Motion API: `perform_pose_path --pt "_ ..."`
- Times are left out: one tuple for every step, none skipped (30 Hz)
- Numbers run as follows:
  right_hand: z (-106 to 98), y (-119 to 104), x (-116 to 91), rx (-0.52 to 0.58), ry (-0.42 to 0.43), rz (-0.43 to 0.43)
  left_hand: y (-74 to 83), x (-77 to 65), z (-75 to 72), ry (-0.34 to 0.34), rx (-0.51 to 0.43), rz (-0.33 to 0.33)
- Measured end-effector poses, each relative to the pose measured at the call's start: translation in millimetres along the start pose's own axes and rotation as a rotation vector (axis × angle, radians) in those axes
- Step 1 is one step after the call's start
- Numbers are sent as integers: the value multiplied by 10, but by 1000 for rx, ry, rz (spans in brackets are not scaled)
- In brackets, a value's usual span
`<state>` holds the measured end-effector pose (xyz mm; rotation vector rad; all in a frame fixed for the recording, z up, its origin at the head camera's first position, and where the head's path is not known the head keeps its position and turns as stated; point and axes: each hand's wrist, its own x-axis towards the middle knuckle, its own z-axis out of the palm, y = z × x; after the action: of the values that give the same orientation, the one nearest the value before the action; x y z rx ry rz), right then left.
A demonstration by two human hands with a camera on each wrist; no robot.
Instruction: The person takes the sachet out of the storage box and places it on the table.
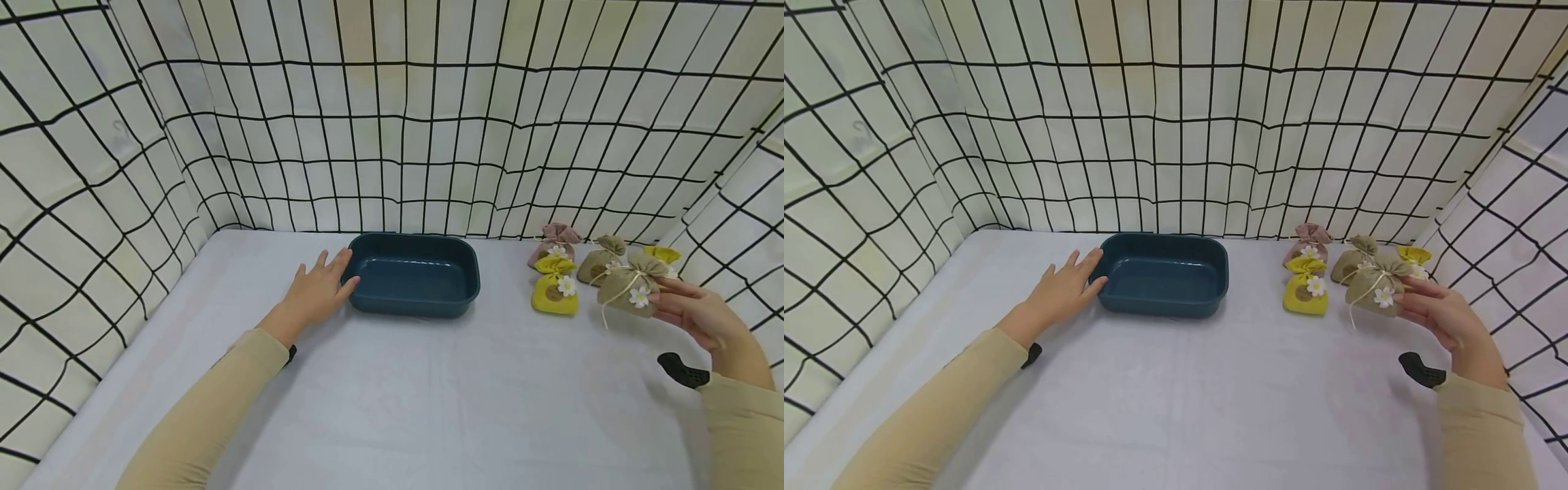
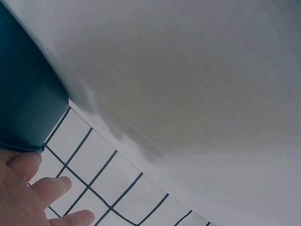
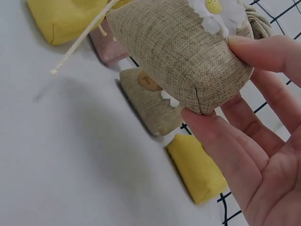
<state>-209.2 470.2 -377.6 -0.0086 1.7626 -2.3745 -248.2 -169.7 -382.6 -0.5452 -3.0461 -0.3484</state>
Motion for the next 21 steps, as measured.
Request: perform_pose_path --pt "-11 19 6 7 -5 -1 -1 -1 -1 -2 2 -3" --pt "-21 40 14 12 -7 -1 -4 -1 -1 -4 4 -6" --pt "-30 60 22 13 -8 -1 -4 -3 -2 -2 5 -5" --pt "-38 78 27 17 -8 1 0 -5 -4 0 3 -4" --pt "-43 94 31 21 -8 2 2 -6 -4 1 2 -2" --pt "-47 108 32 19 -4 4 6 -7 -8 3 0 0" --pt "-50 121 33 21 0 5 11 -7 -10 5 -2 4" --pt "-53 134 36 21 0 4 15 -6 -12 6 -4 7" --pt "-53 149 39 26 -3 4 18 -7 -12 6 -7 9" --pt "-50 162 44 34 -7 4 21 -8 -11 5 -8 8" --pt "-46 175 51 35 -11 5 21 -8 -12 2 -8 5" --pt "-43 187 60 34 -15 6 22 -9 -11 0 -7 4" --pt "-41 198 71 30 -17 6 24 -8 -10 0 -6 4" --pt "-41 208 83 26 -20 5 25 -7 -10 -1 -5 2" --pt "-41 214 95 23 -17 11 26 -4 -10 -3 -5 1" --pt "-44 220 110 2 -13 16 25 -3 -10 -4 -4 0" --pt "-51 228 124 -27 -10 23 24 -2 -10 -5 -4 -1" --pt "-55 235 137 -47 -4 33 23 -1 -10 -5 -3 -2" --pt "-56 242 146 -65 1 42 22 0 -9 -6 -3 -3" --pt "-57 249 153 -78 5 53 18 0 -8 -9 -3 -4" --pt "-54 254 159 -93 11 64 17 0 -7 -10 -4 -4"
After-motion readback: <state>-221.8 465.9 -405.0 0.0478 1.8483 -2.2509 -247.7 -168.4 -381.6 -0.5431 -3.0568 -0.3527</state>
